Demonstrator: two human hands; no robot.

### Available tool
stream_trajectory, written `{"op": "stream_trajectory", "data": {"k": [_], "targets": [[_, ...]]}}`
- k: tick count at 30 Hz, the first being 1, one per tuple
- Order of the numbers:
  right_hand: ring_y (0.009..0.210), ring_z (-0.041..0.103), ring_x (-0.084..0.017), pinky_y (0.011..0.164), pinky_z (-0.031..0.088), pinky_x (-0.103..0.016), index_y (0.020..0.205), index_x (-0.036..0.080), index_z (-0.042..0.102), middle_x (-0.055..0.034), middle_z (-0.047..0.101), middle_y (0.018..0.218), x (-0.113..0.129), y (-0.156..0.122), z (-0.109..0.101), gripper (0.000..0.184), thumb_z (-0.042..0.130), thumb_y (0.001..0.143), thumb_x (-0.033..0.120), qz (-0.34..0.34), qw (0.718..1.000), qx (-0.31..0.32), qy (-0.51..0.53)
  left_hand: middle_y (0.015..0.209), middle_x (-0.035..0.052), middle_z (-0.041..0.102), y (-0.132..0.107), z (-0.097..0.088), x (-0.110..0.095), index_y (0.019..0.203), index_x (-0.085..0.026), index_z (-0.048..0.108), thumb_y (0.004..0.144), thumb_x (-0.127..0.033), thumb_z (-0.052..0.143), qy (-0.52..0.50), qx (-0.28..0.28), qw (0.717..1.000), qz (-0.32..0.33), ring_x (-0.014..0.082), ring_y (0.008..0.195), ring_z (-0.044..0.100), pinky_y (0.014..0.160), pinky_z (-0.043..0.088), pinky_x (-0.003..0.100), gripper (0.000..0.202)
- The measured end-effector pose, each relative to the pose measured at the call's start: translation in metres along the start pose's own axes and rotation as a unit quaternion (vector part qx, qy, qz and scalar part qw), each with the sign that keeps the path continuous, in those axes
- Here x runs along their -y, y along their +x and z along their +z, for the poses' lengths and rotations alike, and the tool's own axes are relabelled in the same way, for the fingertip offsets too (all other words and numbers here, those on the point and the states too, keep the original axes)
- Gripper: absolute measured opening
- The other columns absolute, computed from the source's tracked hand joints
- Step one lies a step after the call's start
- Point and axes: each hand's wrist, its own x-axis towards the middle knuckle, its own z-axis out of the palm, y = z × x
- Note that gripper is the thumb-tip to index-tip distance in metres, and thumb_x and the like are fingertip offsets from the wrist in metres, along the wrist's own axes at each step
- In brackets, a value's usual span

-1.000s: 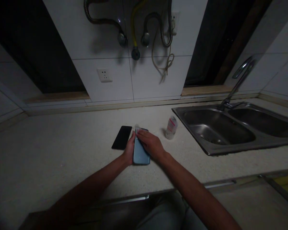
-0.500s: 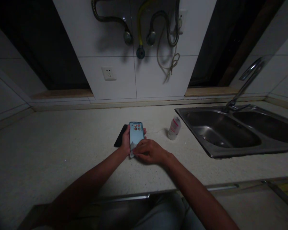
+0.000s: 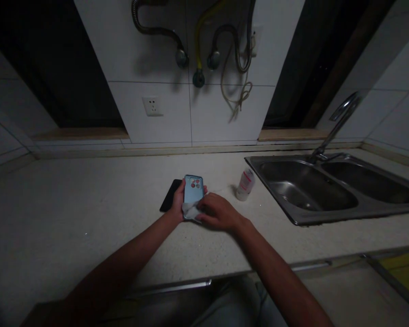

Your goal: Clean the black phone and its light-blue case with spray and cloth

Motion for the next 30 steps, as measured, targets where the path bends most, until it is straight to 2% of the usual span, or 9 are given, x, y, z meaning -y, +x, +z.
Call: {"op": "stream_trajectory", "data": {"k": [3,5,7,9,12,17,20,24,30], "targets": [[0.103,0.061,-0.025,0.09,0.049,-0.039,0.123,0.017,0.058,-0.014,0.067,0.112,0.006,0.005,0.009,0.046,0.061,0.092,0.051,-0.028,0.999,0.012,-0.017,0.082,0.0138,0.072,0.002,0.001,0.001,0.106,-0.008,0.068,0.094,-0.06,0.042,0.005,-0.002,1.0,-0.014,0.0232,0.07,0.069,0.07,0.056,0.036,0.059],[0.102,0.061,-0.024,0.088,0.049,-0.037,0.122,0.017,0.06,-0.0145,0.066,0.111,0.009,0.009,0.017,0.042,0.057,0.095,0.049,-0.043,0.998,0.03,-0.033,0.081,0.0131,0.072,0.002,0.001,0.0,0.101,-0.009,0.068,0.094,-0.06,0.045,0.005,-0.012,1.0,-0.012,0.0223,0.071,0.069,0.07,0.056,0.034,0.056],[0.093,0.061,-0.021,0.081,0.048,-0.033,0.11,0.017,0.065,-0.0122,0.067,0.099,0.009,0.01,0.023,0.032,0.052,0.099,0.044,-0.042,0.997,0.044,-0.038,0.082,0.0117,0.072,0.002,0.001,0.0,0.099,-0.011,0.068,0.094,-0.059,0.046,0.001,-0.015,1.0,-0.006,0.0212,0.071,0.07,0.068,0.056,0.033,0.053],[0.083,0.06,-0.018,0.074,0.047,-0.03,0.092,0.017,0.068,-0.0086,0.066,0.086,0.007,0.01,0.027,0.031,0.048,0.101,0.04,-0.032,0.998,0.052,-0.035,0.084,0.0112,0.073,0.002,0.0,0.0,0.098,-0.013,0.068,0.094,-0.061,0.045,0.0,-0.004,1.0,-0.008,0.0212,0.071,0.07,0.065,0.056,0.033,0.053],[0.078,0.058,-0.017,0.073,0.043,-0.029,0.079,0.018,0.065,-0.0066,0.064,0.078,0.004,0.007,0.022,0.038,0.045,0.102,0.039,-0.028,0.997,0.062,-0.03,0.084,0.0122,0.073,0.002,0.0,0.0,0.097,-0.012,0.069,0.093,-0.063,0.045,0.002,0.007,1.0,-0.015,0.0219,0.072,0.07,0.064,0.056,0.033,0.056],[0.085,0.058,-0.019,0.086,0.035,-0.038,0.084,0.018,0.066,-0.0057,0.066,0.08,-0.003,0.004,0.001,0.034,0.047,0.101,0.039,0.024,0.988,0.09,-0.121,0.085,0.0136,0.073,0.003,0.0,0.002,0.099,-0.012,0.069,0.094,-0.062,0.042,-0.002,0.004,1.0,-0.026,0.0238,0.076,0.07,0.07,0.056,0.035,0.058],[0.089,0.058,-0.021,0.088,0.031,-0.04,0.087,0.019,0.068,-0.006,0.069,0.084,-0.008,0.004,-0.004,0.028,0.051,0.099,0.037,0.06,0.977,0.089,-0.187,0.086,0.0139,0.072,0.003,0.001,0.003,0.101,-0.012,0.069,0.091,-0.064,0.046,-0.006,0.016,1.0,-0.025,0.0265,0.081,0.071,0.074,0.056,0.039,0.058],[0.085,0.058,-0.021,0.08,0.033,-0.036,0.085,0.019,0.067,-0.0065,0.069,0.084,-0.016,0.009,0.003,0.022,0.054,0.096,0.033,0.087,0.961,0.058,-0.256,0.086,0.0135,0.072,0.002,0.003,0.005,0.098,-0.012,0.069,0.088,-0.068,0.051,0.001,0.035,0.999,-0.036,0.0271,0.081,0.071,0.075,0.056,0.04,0.059],[0.078,0.055,-0.021,0.07,0.035,-0.032,0.085,0.019,0.066,-0.0083,0.065,0.083,-0.031,0.028,0.01,0.023,0.05,0.098,0.028,0.184,0.918,-0.083,-0.341,0.084,0.0108,0.074,-0.002,0.007,0.013,0.101,-0.015,0.07,0.092,-0.063,0.049,0.054,0.015,0.997,-0.052,0.0245,0.078,0.072,0.077,0.056,0.038,0.053]]}}
